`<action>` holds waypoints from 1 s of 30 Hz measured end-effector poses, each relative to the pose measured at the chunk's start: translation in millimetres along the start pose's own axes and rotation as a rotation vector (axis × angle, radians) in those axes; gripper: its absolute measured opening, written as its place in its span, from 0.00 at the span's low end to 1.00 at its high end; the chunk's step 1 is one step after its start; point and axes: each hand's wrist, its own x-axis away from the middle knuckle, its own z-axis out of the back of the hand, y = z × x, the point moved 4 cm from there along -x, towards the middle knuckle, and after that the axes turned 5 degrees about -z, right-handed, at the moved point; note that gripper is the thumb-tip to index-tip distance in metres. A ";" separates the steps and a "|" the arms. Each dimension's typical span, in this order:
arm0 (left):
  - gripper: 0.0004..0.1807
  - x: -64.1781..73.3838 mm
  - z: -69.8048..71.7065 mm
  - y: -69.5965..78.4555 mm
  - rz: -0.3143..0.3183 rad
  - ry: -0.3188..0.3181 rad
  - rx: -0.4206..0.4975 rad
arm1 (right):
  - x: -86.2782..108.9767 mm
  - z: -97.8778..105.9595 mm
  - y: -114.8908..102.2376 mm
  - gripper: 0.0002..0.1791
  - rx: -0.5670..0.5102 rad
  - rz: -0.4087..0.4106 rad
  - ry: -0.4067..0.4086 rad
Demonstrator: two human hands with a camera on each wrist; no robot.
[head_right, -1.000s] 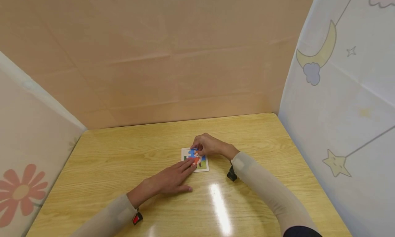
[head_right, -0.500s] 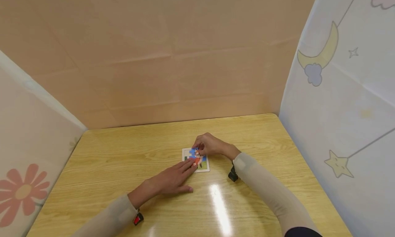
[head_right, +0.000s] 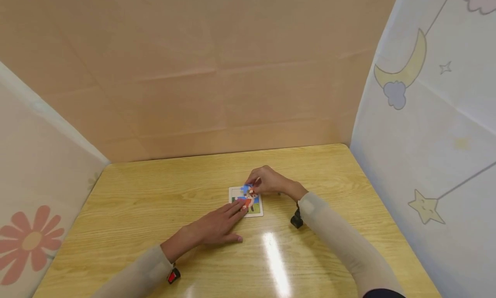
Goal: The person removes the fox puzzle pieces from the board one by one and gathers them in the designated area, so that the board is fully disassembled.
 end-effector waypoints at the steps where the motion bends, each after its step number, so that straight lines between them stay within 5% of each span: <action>1: 0.49 -0.2 -0.1 -0.1 0.000 0.001 0.001 | 1.2 0.9 0.0 0.14 -0.006 -0.002 0.003; 30: 0.45 0.1 -0.3 -1.8 -0.006 0.004 -0.011 | 49.9 38.3 18.5 0.14 -0.033 -0.081 0.059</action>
